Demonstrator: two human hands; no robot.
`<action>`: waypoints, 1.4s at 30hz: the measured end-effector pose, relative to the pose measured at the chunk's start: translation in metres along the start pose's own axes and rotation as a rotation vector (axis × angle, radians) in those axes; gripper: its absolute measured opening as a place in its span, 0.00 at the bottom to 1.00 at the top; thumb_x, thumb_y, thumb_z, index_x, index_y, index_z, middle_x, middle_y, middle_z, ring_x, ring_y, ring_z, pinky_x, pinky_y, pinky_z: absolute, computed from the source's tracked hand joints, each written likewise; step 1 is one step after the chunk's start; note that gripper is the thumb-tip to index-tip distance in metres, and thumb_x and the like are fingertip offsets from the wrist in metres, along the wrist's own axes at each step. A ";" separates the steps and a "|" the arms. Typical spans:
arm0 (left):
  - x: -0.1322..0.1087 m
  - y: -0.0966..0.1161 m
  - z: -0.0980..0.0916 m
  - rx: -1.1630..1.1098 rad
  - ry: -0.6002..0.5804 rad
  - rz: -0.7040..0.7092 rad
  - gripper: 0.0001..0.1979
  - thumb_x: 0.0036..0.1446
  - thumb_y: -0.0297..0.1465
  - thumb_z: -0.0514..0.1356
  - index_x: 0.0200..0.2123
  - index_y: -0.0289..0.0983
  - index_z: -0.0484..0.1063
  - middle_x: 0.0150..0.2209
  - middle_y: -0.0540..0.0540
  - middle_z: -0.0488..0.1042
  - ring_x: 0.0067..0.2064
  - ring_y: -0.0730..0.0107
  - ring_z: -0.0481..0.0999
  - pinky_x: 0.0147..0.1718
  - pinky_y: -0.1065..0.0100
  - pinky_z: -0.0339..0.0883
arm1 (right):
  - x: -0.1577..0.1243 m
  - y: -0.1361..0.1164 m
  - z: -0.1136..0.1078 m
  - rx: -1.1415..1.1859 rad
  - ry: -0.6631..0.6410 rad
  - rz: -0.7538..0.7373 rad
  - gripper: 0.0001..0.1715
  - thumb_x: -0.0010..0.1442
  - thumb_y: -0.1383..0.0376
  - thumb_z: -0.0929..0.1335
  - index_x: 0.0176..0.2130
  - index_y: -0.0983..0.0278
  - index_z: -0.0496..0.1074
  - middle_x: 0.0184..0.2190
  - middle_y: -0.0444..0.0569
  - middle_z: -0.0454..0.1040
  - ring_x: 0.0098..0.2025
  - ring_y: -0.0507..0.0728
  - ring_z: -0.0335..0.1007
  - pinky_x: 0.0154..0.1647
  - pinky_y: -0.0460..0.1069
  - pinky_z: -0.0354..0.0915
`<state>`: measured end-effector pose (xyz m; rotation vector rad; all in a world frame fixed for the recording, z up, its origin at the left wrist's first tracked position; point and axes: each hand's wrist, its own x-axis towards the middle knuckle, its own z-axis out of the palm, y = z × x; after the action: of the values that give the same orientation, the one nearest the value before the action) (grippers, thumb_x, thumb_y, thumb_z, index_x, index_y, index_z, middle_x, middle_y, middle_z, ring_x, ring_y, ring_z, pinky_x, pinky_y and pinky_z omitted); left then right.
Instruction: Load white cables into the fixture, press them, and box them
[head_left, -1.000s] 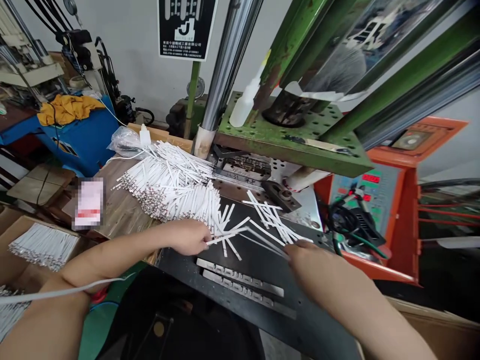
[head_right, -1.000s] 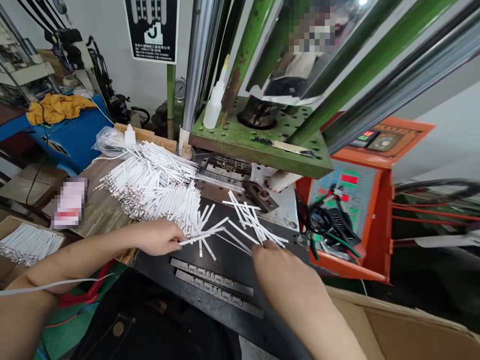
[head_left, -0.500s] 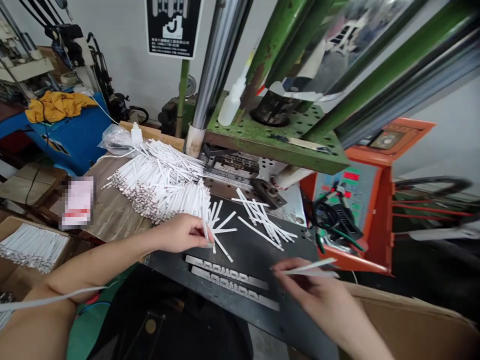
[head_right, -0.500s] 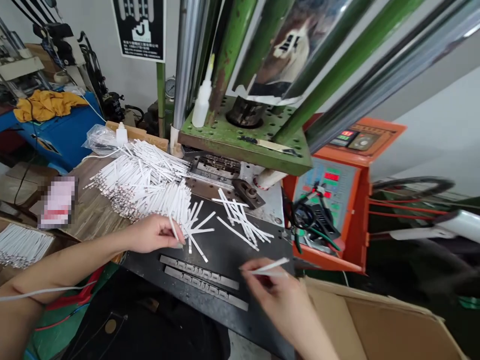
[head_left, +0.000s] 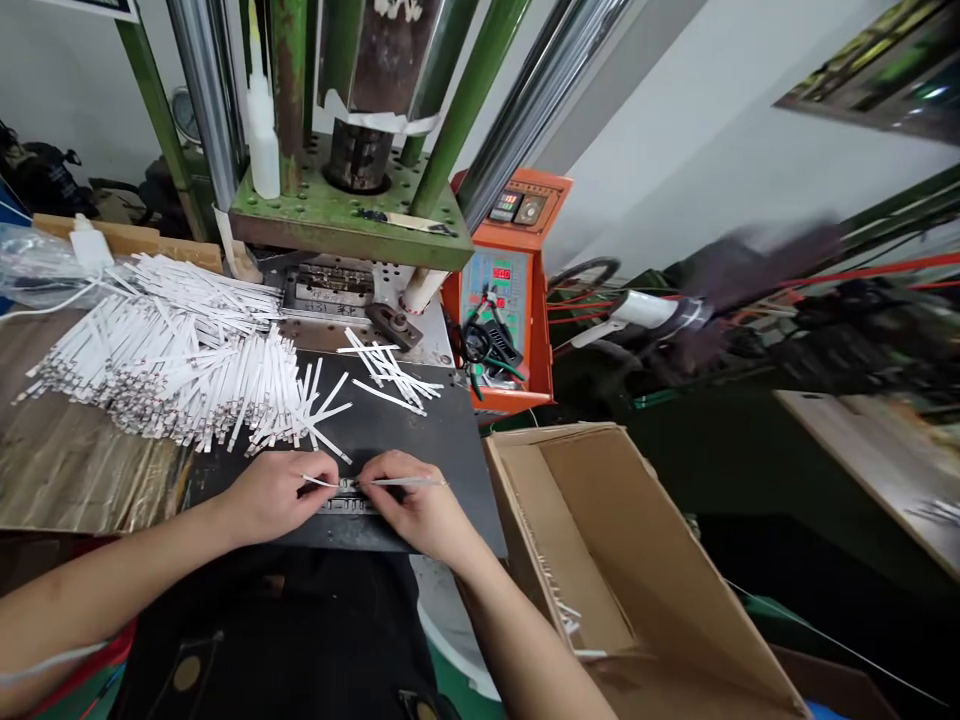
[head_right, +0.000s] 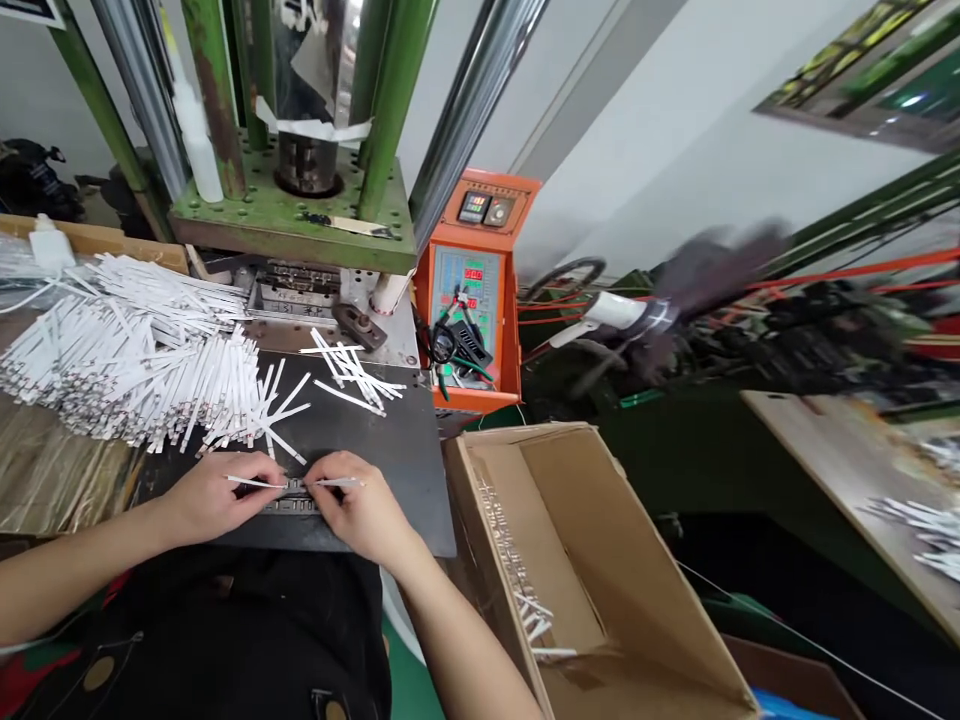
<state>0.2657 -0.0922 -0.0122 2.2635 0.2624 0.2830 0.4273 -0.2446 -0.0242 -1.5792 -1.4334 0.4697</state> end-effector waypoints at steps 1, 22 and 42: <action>-0.001 -0.001 0.000 0.037 0.002 0.001 0.04 0.59 0.28 0.55 0.33 0.38 0.70 0.31 0.52 0.76 0.32 0.75 0.76 0.34 0.74 0.65 | 0.002 -0.001 0.000 0.000 -0.007 -0.032 0.09 0.64 0.69 0.63 0.33 0.62 0.71 0.31 0.49 0.75 0.35 0.56 0.71 0.37 0.49 0.67; 0.002 0.013 -0.007 0.289 -0.143 -0.034 0.06 0.57 0.24 0.51 0.36 0.40 0.59 0.28 0.54 0.71 0.27 0.73 0.72 0.27 0.74 0.58 | -0.011 0.015 -0.010 0.040 0.051 0.000 0.09 0.66 0.67 0.64 0.38 0.61 0.75 0.35 0.50 0.78 0.41 0.57 0.74 0.43 0.52 0.70; 0.032 0.015 -0.036 0.296 -0.529 -0.081 0.13 0.58 0.20 0.55 0.45 0.40 0.69 0.38 0.51 0.77 0.39 0.68 0.77 0.34 0.72 0.62 | -0.003 0.003 -0.003 -0.216 -0.112 -0.020 0.10 0.61 0.74 0.63 0.33 0.64 0.72 0.30 0.51 0.71 0.35 0.58 0.65 0.35 0.50 0.64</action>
<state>0.2878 -0.0674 0.0259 2.5112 0.1191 -0.4223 0.4308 -0.2479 -0.0262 -1.7301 -1.6285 0.4081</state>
